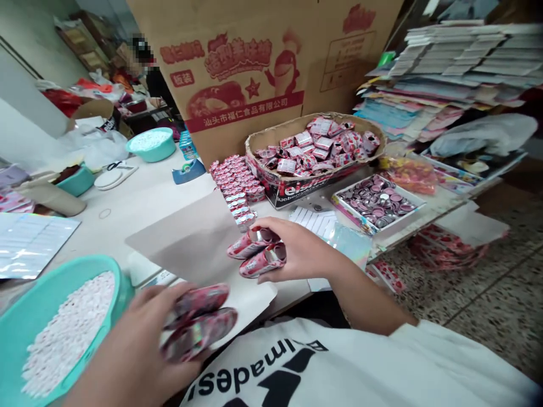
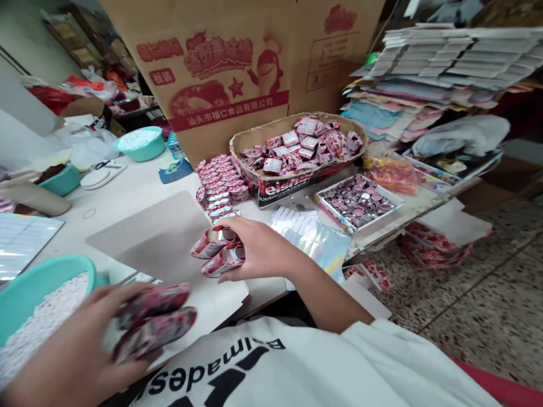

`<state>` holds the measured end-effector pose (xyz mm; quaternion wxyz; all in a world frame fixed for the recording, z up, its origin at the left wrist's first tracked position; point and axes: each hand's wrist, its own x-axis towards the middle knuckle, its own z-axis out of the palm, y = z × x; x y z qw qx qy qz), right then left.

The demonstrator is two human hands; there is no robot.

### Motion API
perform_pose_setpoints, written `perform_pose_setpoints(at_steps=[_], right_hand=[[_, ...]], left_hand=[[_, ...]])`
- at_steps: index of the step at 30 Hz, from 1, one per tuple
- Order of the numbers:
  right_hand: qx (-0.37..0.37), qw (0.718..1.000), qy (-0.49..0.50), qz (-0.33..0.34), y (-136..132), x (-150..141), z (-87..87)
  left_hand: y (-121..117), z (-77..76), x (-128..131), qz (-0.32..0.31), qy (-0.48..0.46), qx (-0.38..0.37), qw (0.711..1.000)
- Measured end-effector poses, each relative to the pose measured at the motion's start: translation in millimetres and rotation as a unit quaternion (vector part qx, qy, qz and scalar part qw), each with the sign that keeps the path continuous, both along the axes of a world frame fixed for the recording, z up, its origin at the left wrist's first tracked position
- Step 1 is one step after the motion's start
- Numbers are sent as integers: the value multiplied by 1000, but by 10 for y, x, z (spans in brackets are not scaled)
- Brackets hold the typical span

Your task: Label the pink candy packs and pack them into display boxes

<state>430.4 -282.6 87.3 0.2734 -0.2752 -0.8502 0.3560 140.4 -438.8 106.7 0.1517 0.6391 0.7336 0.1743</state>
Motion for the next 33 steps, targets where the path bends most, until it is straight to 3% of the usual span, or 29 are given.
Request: perform_pose_setpoints(at_steps=[2, 5, 11, 17, 24, 33], right_hand=[[-13, 1000, 5, 12, 31, -125, -62], [-18, 999, -23, 20, 76, -276, -186], [45, 996, -50, 53, 125, -714, -519], [53, 991, -108, 61, 199, -1125, -820], [62, 988, -126, 59, 192, -1107, -788], [146, 970, -192, 35, 129, -1184, -838]], left_hand=[[243, -153, 204, -86, 62, -25, 994], [555, -369, 286, -127, 139, -21, 982], [671, -787, 37, -120, 188, -36, 974], [642, -1079, -109, -74, 190, 27, 979], [576, -1238, -149, -49, 191, 88, 976], [522, -1293, -154, -31, 158, 99, 982]])
